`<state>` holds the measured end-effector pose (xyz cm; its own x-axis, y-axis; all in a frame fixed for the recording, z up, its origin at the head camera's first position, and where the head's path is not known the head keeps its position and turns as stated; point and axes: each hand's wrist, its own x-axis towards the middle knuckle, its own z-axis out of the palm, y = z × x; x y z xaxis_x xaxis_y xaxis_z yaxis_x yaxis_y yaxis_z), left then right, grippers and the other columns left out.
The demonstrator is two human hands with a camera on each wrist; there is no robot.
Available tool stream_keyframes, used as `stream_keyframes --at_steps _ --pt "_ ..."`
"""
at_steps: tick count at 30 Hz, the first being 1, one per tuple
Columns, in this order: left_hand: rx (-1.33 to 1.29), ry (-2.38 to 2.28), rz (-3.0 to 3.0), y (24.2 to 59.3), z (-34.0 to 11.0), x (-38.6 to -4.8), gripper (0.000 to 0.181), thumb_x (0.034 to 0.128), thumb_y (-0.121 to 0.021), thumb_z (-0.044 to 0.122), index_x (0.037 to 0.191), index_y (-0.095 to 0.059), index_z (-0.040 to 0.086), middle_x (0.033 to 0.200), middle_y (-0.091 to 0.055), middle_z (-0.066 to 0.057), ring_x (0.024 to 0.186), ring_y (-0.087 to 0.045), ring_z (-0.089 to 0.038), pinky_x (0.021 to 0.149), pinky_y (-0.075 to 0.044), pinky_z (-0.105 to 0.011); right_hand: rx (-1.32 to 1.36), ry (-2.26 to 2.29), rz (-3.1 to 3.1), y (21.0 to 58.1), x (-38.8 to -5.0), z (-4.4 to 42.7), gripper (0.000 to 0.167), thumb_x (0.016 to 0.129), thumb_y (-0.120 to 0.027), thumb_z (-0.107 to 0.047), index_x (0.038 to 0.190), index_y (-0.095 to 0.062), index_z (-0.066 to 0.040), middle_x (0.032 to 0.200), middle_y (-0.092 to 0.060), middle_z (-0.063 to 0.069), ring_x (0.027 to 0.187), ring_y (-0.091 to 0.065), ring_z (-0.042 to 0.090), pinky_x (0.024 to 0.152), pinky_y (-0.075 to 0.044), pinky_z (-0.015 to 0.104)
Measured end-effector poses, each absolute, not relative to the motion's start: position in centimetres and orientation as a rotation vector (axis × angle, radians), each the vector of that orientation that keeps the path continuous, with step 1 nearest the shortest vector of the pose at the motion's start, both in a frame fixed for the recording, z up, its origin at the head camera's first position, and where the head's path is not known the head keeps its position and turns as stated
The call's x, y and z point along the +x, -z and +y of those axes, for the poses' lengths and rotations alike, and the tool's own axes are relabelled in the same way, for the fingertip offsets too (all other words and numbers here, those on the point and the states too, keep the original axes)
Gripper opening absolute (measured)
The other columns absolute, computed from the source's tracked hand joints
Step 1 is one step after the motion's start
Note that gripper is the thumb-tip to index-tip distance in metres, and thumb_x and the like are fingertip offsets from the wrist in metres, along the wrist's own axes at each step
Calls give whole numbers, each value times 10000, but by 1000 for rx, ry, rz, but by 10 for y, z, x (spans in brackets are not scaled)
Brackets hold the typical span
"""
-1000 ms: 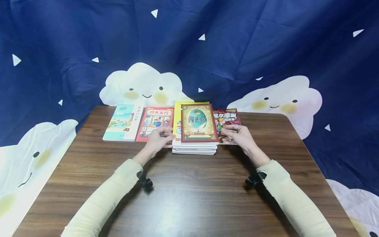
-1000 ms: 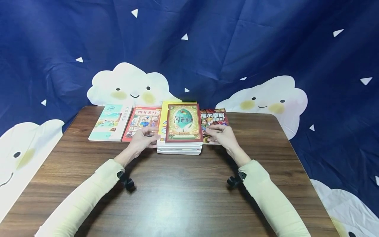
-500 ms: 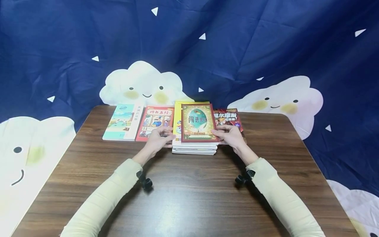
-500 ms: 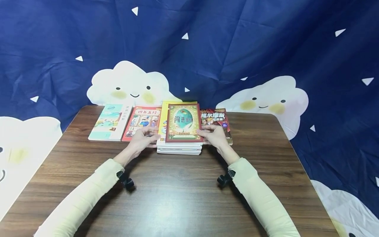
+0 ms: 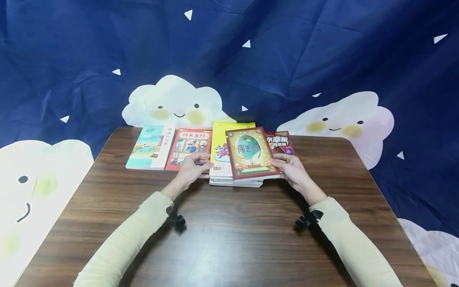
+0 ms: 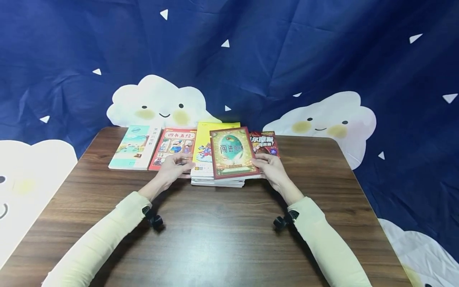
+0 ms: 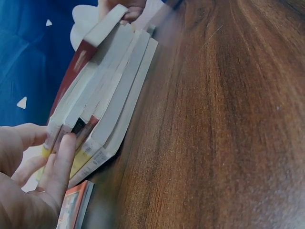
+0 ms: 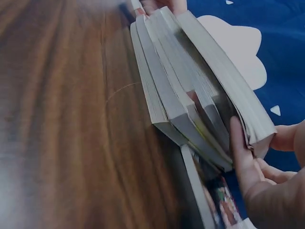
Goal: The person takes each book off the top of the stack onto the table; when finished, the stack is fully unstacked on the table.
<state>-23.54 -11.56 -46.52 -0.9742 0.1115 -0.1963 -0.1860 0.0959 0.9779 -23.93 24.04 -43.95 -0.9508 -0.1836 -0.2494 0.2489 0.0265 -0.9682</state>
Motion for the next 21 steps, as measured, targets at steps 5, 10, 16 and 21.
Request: stream_keyframes --at_steps 5,10,16,21 --pt "-100 -1971 2148 463 -114 -236 454 972 -745 67 1409 -625 32 1226 -673 -190 806 -744 -120 783 -711 -361 57 2169 1894 438 -226 266 221 1057 -618 -83 1266 -552 -49 900 -767 -85 750 -730 40 620 -646 196" --pt "-108 -1971 2147 462 -115 -236 457 971 -746 68 1411 -623 39 1245 -666 -192 821 -747 -119 780 -710 -347 32 2265 1864 431 -216 301 124 1046 -632 -59 1122 -685 -142 895 -780 -53 765 -739 53 633 -654 203" --pt "-118 -1978 2136 463 -116 -238 458 977 -741 72 1416 -615 30 1246 -665 -184 818 -744 -121 771 -708 -329 -3 2341 1871 425 -213 352 192 1044 -609 -8 1088 -730 -149 894 -791 -42 762 -751 61 621 -658 211" --pt "-109 -1967 2142 465 -114 -239 456 979 -741 77 1414 -616 27 1243 -661 -189 815 -743 -129 771 -709 -334 -1 2345 1911 422 -214 396 227 1047 -588 12 1071 -740 -155 873 -788 -38 736 -746 65 575 -641 210"
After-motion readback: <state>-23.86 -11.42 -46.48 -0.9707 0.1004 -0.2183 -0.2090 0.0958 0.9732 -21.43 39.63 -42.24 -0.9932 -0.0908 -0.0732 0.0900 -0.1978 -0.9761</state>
